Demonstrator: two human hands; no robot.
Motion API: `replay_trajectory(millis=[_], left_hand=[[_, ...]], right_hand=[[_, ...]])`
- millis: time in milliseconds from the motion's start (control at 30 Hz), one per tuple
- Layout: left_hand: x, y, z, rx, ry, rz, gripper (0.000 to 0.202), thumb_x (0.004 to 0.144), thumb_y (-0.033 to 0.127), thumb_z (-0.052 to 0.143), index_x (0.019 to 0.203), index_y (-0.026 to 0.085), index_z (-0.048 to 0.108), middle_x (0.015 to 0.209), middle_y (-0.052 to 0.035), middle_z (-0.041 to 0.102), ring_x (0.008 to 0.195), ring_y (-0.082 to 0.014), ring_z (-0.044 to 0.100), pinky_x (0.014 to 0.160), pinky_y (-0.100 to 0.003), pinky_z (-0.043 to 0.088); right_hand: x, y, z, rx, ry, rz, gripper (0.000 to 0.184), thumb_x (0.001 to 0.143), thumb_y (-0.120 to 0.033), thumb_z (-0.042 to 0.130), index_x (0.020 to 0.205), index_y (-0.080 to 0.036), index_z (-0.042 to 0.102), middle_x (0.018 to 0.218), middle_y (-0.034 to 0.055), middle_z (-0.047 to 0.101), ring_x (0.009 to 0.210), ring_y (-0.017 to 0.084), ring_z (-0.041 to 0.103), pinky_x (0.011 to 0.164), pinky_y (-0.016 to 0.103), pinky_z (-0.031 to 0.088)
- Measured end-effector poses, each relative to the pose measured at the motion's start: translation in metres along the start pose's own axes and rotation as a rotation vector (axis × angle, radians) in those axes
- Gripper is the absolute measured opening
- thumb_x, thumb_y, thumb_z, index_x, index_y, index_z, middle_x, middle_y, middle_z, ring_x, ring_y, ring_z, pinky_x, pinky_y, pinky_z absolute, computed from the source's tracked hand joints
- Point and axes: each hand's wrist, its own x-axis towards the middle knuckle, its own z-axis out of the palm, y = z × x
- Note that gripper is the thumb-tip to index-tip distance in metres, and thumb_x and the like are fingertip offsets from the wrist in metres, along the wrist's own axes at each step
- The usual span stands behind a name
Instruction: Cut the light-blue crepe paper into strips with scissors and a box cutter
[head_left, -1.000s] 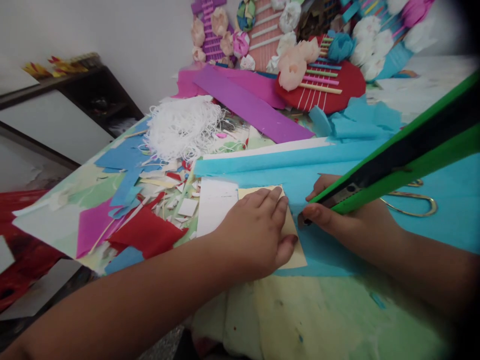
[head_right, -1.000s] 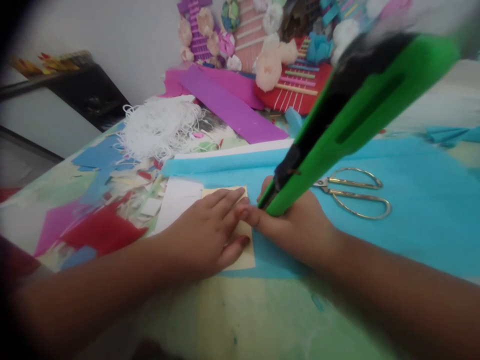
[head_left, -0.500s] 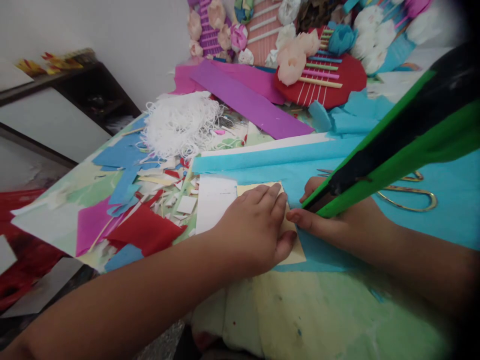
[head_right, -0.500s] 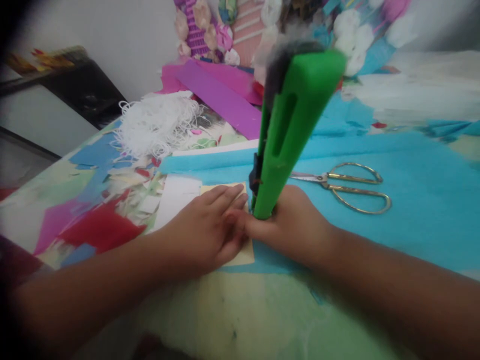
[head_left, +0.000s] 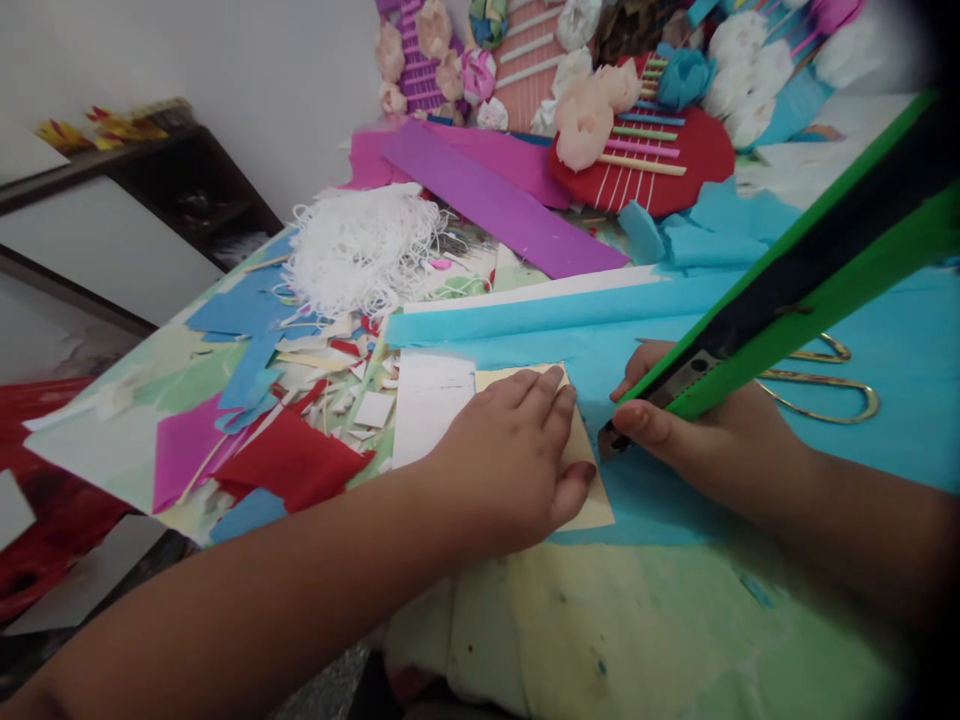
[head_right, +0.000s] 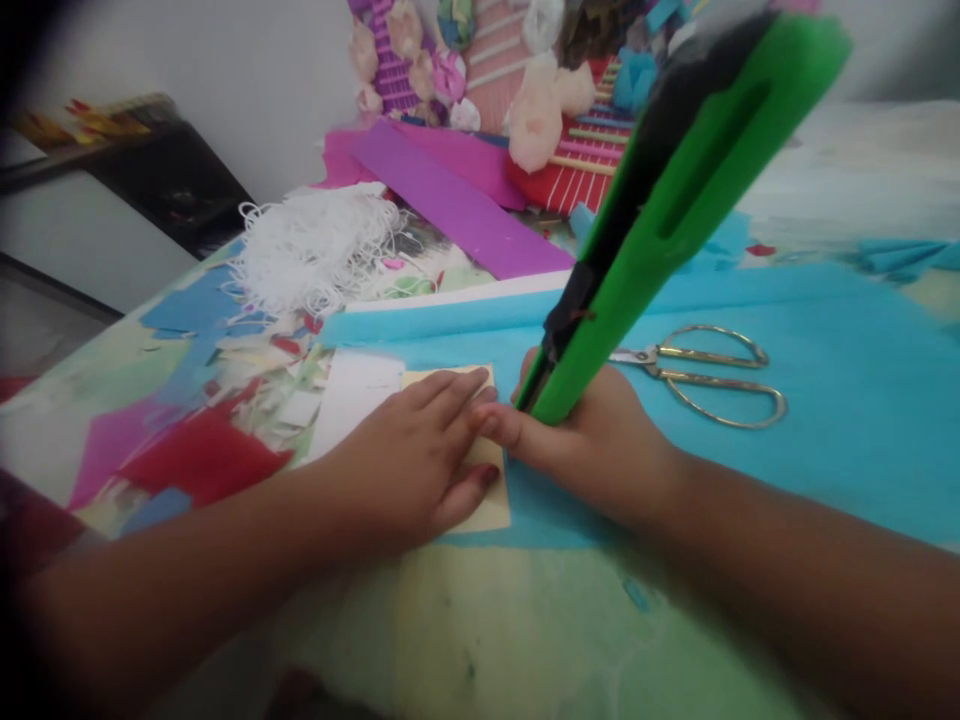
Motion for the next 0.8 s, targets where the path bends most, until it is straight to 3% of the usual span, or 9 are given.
replay_trajectory(millis=[267,567,800], left_hand=[[-0.0001,-0.0016,0.0039,-0.011,0.026,0.025,0.055,0.083,0.039,0.031,0.12,-0.001,0.041,0.128,-0.0202,0.04,0.122,-0.0274,0.031,0.102,-0.042,0.024],[0.0003,0.001,-0.001,-0.005,-0.039,-0.018,0.058,0.083,0.04,0.031,0.124,-0.001,0.038,0.132,-0.0197,0.036,0.124,-0.0281,0.028,0.103,-0.04,0.02],[0.0003,-0.0002,0.0005,-0.04,-0.018,-0.009,0.055,0.083,0.039,0.033,0.121,0.001,0.043,0.13,-0.0186,0.038,0.123,-0.0281,0.028,0.102,-0.042,0.022]], right_hand=[[-0.0023,-0.0021,0.0039,-0.116,-0.092,-0.01,0.035,0.07,-0.044,0.055,0.051,-0.019,0.04,0.045,-0.0045,0.039,0.044,0.008,0.038,0.043,0.022,0.03],[-0.0009,0.0024,-0.0013,0.128,-0.001,0.08,0.042,0.073,-0.057,0.046,0.056,-0.019,0.045,0.049,-0.0018,0.047,0.045,0.01,0.043,0.042,0.023,0.035],[0.0,0.0016,0.0017,0.053,-0.034,0.038,0.043,0.067,-0.059,0.052,0.055,-0.018,0.047,0.051,-0.0004,0.05,0.047,0.011,0.047,0.043,0.024,0.036]])
